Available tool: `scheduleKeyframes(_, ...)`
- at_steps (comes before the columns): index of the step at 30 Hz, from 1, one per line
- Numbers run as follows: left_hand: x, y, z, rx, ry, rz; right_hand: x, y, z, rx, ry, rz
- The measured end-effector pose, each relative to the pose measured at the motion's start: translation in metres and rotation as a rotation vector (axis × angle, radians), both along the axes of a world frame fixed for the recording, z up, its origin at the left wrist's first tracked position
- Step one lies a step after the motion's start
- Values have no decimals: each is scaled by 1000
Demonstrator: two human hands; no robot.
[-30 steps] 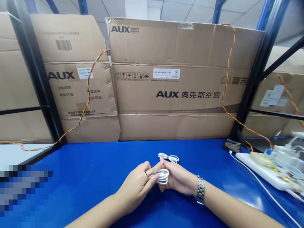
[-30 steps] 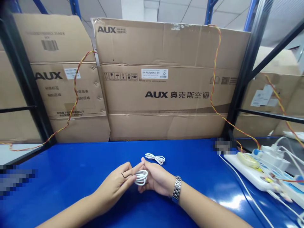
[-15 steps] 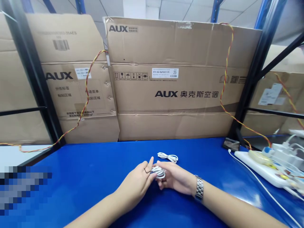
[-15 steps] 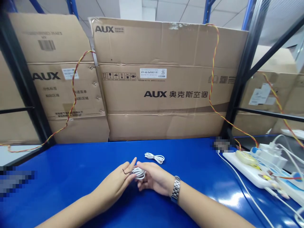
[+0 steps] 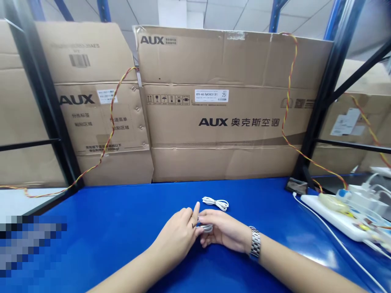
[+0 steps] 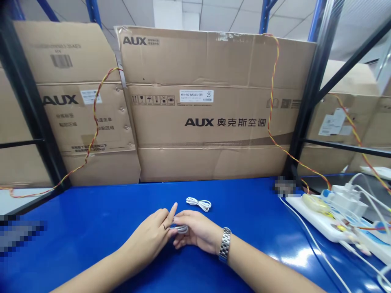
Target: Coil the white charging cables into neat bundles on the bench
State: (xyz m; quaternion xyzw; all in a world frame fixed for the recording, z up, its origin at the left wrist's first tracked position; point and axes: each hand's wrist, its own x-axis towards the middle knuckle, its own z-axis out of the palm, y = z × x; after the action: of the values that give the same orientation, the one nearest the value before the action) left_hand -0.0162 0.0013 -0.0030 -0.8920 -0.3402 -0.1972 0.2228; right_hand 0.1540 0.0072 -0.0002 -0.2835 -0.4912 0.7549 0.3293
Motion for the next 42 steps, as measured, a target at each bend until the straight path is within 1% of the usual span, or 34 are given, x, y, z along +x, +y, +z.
scheduleKeyframes(6,-1,1,-5,-148,-104,-7,-4,-3,0,19,65,-53)
scheduleKeyframes(11,-2,-1,-4,-356,-240,-21,-5,-4,-3,44,88,-117)
scheduleKeyframes(14,-3,1,-4,-430,-298,-14,-5,-4,-3,45,103,-147)
scheduleKeyframes(16,-3,3,-5,-432,-282,-8,-5,-4,-3,42,103,-159)
scheduleKeyframes(19,-3,4,-2,-352,-153,13,-6,-4,-4,43,93,-161)
scheduleKeyframes(22,-2,-1,8,-253,12,98,-7,-5,-5,59,92,-161)
scheduleKeyframes(24,-1,-6,15,-250,56,159,-9,-6,-5,85,89,-172)
scheduleKeyframes(25,-1,-8,17,-277,34,172,-10,-7,-5,99,85,-178)
scheduleKeyframes(27,-1,-10,18,-413,-119,156,-11,-8,-5,134,72,-194)
scheduleKeyframes(28,-1,-9,17,-530,-241,138,-12,-8,-5,158,57,-202)
scheduleKeyframes(30,-1,-6,14,-846,-508,97,-12,-8,-6,209,11,-218)
scheduleKeyframes(32,0,-1,11,-1174,-721,23,-12,-7,-7,260,-49,-240)
scheduleKeyframes(33,0,2,11,-1292,-788,-20,-12,-6,-8,285,-76,-255)
scheduleKeyframes(34,0,5,10,-1367,-832,-58,-12,-5,-8,310,-96,-272)
scheduleKeyframes(35,1,7,9,-1401,-862,-86,-12,-5,-7,334,-109,-285)
scheduleKeyframes(37,0,10,8,-1390,-905,-100,-11,-5,-6,368,-121,-297)
scheduleKeyframes(42,0,10,5,-1277,-1018,-30,-8,-4,-1,438,-179,-247)
